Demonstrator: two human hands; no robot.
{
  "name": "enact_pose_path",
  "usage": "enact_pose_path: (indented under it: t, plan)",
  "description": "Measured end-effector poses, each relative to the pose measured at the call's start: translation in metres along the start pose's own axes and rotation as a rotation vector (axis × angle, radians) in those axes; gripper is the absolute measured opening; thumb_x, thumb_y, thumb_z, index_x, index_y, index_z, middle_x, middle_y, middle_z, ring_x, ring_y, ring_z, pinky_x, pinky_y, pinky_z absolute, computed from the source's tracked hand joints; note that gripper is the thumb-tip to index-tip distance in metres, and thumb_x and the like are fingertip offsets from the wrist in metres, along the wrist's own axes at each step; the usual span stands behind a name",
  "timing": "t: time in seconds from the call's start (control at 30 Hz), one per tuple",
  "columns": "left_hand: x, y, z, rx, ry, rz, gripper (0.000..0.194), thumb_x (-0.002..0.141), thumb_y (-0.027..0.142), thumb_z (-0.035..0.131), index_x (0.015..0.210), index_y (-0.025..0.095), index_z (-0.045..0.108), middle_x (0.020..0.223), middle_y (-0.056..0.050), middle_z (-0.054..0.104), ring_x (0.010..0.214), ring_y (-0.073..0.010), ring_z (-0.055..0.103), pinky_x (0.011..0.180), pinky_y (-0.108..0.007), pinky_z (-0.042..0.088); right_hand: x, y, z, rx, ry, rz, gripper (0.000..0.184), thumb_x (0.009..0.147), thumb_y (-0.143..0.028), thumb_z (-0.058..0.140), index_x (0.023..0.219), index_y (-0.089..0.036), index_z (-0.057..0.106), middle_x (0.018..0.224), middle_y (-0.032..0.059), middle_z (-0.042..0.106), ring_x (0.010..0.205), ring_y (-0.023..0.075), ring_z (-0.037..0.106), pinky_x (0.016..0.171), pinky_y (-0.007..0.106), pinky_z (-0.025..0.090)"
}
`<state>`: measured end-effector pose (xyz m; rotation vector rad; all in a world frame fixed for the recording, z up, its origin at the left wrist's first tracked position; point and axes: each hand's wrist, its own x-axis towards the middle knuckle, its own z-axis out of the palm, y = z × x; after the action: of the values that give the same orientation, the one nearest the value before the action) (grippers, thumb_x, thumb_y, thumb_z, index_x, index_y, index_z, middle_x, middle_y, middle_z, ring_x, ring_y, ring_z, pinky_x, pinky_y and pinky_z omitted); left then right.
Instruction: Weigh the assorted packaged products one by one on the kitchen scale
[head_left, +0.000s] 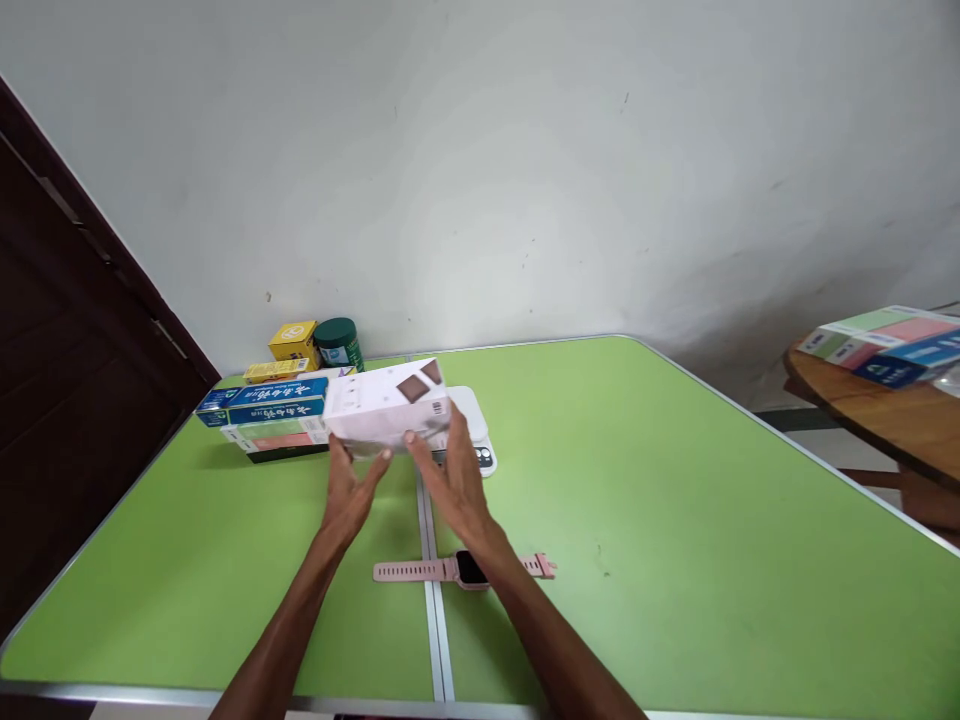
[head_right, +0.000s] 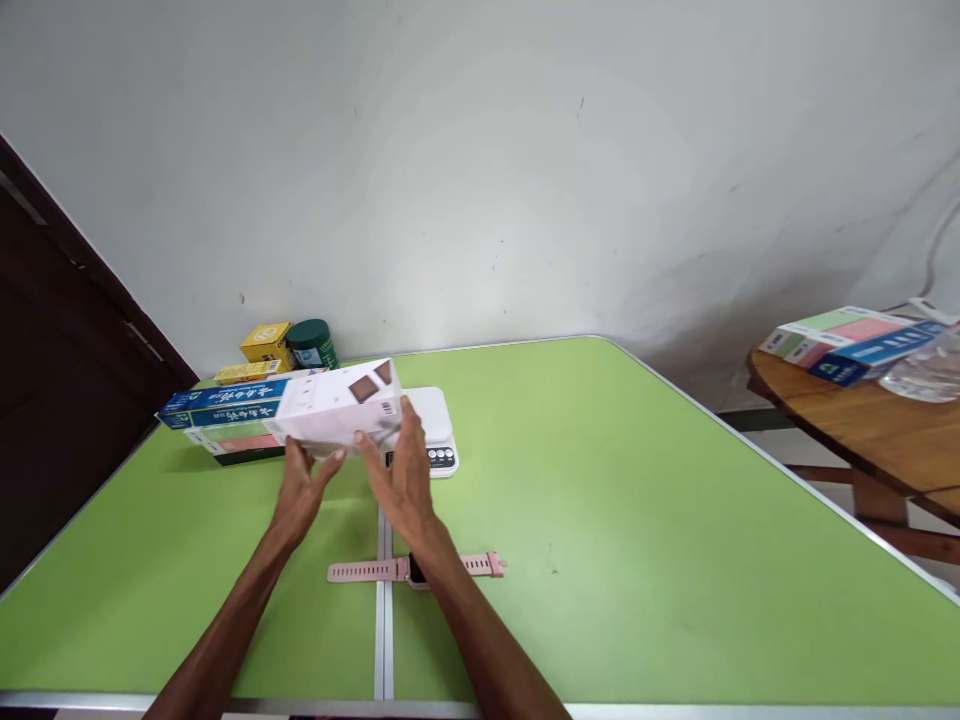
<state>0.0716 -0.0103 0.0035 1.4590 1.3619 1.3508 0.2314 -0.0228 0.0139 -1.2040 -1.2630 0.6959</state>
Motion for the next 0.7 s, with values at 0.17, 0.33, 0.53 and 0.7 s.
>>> enact_pose_path:
  t: [0.17,0.33,0.53,0.7]
  plan:
    - [0.028,-0.016,0.064,0.008,-0.127,0.055,0.086,0.084,0.047,0.078,0.153,0.018,0.037,0.151,-0.020,0.054,0.141,-0.0331,0.054,0.119,-0.052,0.043,0.037,0.027,-0.055,-0.073,0.089,0.032,0.074,0.094,-0.066,0.061,0.150,-0.020,0.049,0.141,0.0178,0.065,0.129,0.0335,0.061,0.109,0.054,0.050]
    - [0.038,-0.023,0.079,0.099,-0.121,0.165,0.083,0.082,0.043,0.080,0.151,0.019,0.040,0.149,-0.018,0.052,0.143,-0.0330,0.050,0.121,-0.051,0.038,0.047,0.047,-0.075,-0.041,0.027,0.058,0.068,0.094,-0.063,0.063,0.146,-0.021,0.051,0.140,0.0163,0.067,0.124,0.0307,0.064,0.105,0.050,0.053]
    - [0.039,-0.038,0.061,0.109,-0.152,0.100,0.091,0.089,0.049,0.073,0.161,0.019,0.027,0.164,-0.021,0.041,0.150,-0.0341,0.044,0.124,-0.053,0.036,0.046,0.061,-0.094,0.017,-0.025,0.134,0.073,0.094,-0.068,0.060,0.150,-0.024,0.050,0.152,0.0174,0.060,0.134,0.0324,0.061,0.108,0.054,0.052]
    - [0.051,-0.036,0.052,0.134,-0.137,0.071,0.093,0.088,0.053,0.074,0.163,0.020,0.027,0.165,-0.021,0.041,0.151,-0.0339,0.045,0.122,-0.053,0.039,0.061,0.068,-0.109,-0.021,0.017,0.131,0.074,0.091,-0.068,0.065,0.152,-0.028,0.052,0.157,0.0155,0.056,0.139,0.0339,0.058,0.108,0.058,0.051]
